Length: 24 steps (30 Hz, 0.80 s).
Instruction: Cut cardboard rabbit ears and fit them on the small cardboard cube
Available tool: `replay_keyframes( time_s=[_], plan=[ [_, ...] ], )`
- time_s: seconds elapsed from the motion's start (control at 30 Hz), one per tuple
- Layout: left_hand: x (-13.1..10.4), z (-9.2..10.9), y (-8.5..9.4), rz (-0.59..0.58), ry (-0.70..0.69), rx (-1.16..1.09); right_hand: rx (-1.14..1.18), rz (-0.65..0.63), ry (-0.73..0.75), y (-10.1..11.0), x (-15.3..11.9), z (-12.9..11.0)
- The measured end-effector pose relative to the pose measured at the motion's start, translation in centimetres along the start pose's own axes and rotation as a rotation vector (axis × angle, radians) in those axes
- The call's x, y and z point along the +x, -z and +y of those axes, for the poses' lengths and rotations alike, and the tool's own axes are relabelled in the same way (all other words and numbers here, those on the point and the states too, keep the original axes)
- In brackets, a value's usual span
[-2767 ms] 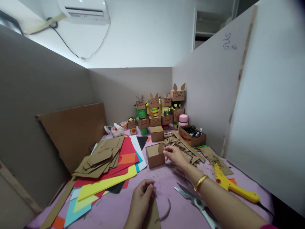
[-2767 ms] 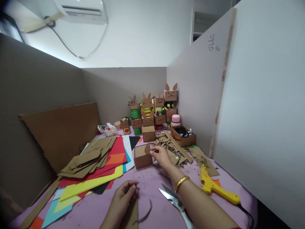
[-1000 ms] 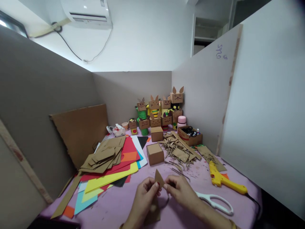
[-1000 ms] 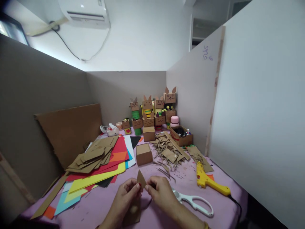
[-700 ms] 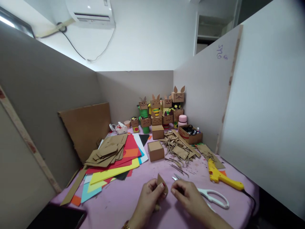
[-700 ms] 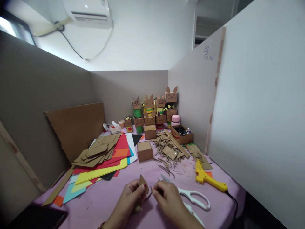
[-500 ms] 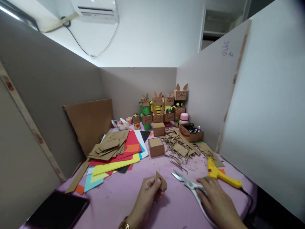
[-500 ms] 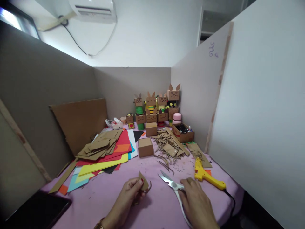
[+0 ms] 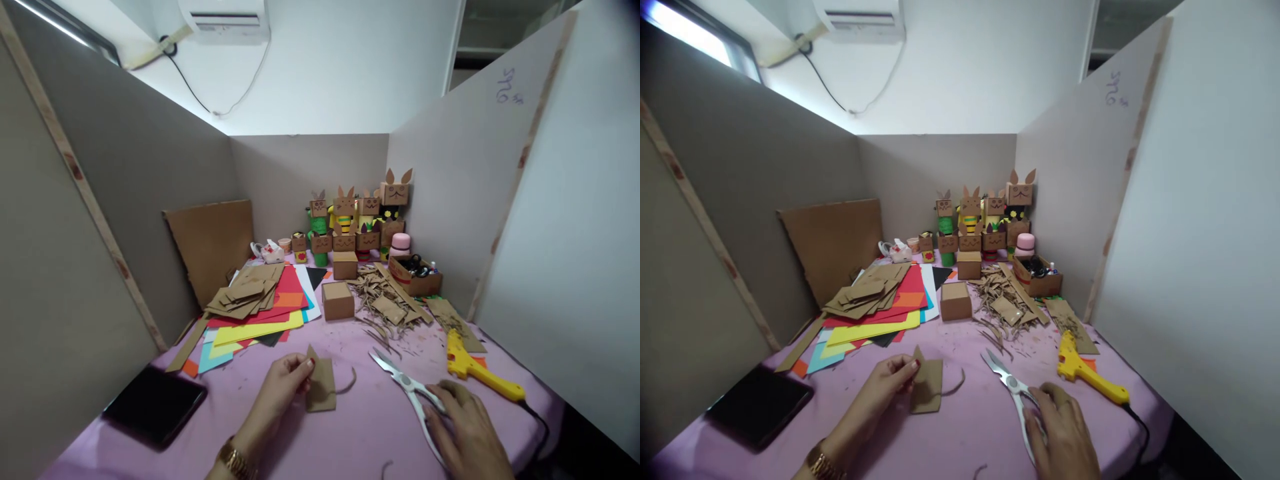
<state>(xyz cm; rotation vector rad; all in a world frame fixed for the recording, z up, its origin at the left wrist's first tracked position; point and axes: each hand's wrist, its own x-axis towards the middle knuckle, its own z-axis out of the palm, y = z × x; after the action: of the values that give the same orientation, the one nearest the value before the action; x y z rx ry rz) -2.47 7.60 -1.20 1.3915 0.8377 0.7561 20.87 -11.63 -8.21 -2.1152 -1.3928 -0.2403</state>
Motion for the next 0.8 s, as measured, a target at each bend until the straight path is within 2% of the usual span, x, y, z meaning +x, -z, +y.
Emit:
replay_keyframes(
  time_s=[0.1, 0.23, 0.33, 0.43, 0.53, 0.57, 0.6, 0.67, 0.73, 0.8],
  plan=[
    [-0.3, -0.6, 0.0, -0.025, 0.018, 0.034, 0.107, -0.098, 0.072, 0.8, 0.8, -4.3],
    [-0.5, -1.2, -0.5, -0.023, -0.004, 0.036, 0.056, -0.392, 0.171, 0.8, 3.3, -11.5],
    [-0.6, -1.5, -0.4, -0.016, -0.025, 0.046, 0.015, -0.445, 0.181, -0.4, 5.6, -13.9],
    [-0.6, -1.8, 0.1, -0.014, -0.038, 0.06, -0.045, -0.432, 0.097, -0.7, 7.3, -13.3],
    [-0.6, -2.0, 0.4, -0.024, -0.052, 0.067, -0.049, -0.381, 0.022, 0.6, 7.1, -11.5],
    [-0.6, -2.1, 0.4, -0.028, -0.056, 0.066, -0.015, -0.399, 0.06, 1.1, 6.5, -11.0],
    [-0.6, -2.0, 0.4, -0.03, -0.06, 0.063, 0.051, -0.476, 0.136, 1.6, 5.7, -10.6],
    [-0.6, -1.9, 0.2, -0.028, -0.066, 0.053, 0.206, -0.709, 0.315, 2.1, 4.0, -10.0],
    [-0.6, -1.8, 0.1, -0.02, -0.069, 0.04, 0.244, -0.745, 0.355, 2.2, 3.0, -9.6],
    [-0.6, -1.9, 0.0, -0.006, -0.067, 0.028, 0.211, -0.657, 0.288, 2.0, 3.1, -9.1]
  ],
)
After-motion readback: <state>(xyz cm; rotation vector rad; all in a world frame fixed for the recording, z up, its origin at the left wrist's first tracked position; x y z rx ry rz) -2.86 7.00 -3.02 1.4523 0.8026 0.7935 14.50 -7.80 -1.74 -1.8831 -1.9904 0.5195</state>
